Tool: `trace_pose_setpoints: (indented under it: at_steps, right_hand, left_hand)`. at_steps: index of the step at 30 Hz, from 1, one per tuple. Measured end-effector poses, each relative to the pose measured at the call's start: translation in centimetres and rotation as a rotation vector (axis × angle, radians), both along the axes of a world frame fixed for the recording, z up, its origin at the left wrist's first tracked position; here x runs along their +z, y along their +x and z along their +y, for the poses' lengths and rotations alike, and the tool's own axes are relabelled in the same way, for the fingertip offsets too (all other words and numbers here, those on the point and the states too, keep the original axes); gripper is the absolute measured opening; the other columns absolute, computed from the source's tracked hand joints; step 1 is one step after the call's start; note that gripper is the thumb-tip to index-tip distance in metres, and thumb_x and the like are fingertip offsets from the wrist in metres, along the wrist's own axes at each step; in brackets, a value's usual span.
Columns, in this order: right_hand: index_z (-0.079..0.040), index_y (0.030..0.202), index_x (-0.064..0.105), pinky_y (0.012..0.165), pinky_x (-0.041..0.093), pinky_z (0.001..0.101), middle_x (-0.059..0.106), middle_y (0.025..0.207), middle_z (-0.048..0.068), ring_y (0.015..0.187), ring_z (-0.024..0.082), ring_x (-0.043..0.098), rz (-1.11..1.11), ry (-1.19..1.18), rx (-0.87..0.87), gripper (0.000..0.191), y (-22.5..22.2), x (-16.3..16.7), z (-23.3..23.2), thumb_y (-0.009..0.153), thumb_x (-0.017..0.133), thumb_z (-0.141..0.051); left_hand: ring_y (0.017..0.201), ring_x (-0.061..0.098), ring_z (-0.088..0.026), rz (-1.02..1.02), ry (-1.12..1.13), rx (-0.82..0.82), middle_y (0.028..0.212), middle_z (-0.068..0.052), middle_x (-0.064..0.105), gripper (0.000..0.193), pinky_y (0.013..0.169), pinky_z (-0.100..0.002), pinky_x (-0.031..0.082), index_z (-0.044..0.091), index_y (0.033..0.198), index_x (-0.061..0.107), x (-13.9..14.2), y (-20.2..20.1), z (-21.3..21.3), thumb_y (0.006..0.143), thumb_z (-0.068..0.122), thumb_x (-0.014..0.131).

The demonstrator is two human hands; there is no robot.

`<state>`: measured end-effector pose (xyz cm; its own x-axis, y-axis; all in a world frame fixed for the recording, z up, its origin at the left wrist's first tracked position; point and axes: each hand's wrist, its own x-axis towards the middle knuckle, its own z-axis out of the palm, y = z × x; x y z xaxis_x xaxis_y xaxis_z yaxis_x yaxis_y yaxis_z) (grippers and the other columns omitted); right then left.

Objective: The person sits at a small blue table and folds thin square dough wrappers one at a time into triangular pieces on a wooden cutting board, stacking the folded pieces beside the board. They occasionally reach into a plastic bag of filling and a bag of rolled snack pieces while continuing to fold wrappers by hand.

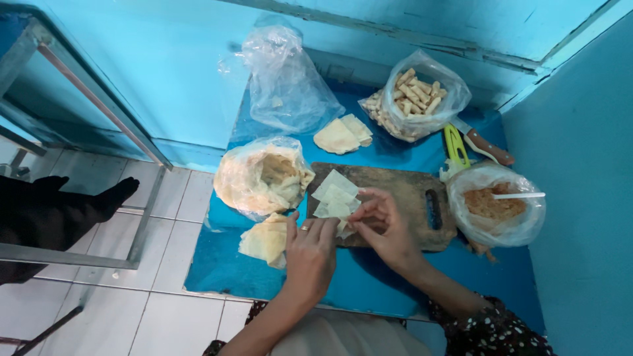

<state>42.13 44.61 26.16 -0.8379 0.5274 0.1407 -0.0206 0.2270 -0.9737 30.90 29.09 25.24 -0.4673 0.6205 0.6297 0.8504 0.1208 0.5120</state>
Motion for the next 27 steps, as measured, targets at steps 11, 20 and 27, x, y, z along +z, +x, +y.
trace_pose_setpoints:
  at_steps: [11,20,27]
  right_hand:
    - [-0.009,0.134,0.054,0.084,0.064,0.0299,0.067,0.103,0.003,0.1,0.013,0.071,-0.091,0.155,-0.072,0.053,0.0,-0.8,0.6,0.086,0.076,0.001]
    - [-0.007,0.135,0.054,0.084,0.06,0.0294,0.062,0.108,0.005,0.1,0.012,0.066,-0.024,0.061,-0.067,0.05,-0.1,-1.5,0.7,0.09,0.075,0.0]
    - [-0.008,0.132,0.056,0.084,0.064,0.0298,0.066,0.109,0.007,0.1,0.017,0.074,0.015,0.485,-0.074,0.051,0.2,-1.2,0.0,0.087,0.077,0.004]
  left_hand:
    - [0.107,0.06,-0.03,0.091,-0.054,-0.005,0.107,-0.009,0.063,0.025,0.11,-0.061,0.034,0.004,0.107,0.071,0.3,-0.1,-0.1,0.082,0.007,0.065]
    - [0.104,0.06,-0.03,0.123,-0.08,0.014,0.105,-0.009,0.063,0.025,0.11,-0.063,0.034,0.005,0.107,0.071,-0.4,-0.1,-0.1,0.083,0.009,0.063]
    - [0.105,0.061,-0.029,0.127,-0.09,0.017,0.105,-0.009,0.062,0.024,0.111,-0.063,0.034,0.006,0.106,0.07,-0.2,-0.1,-0.1,0.083,0.011,0.063]
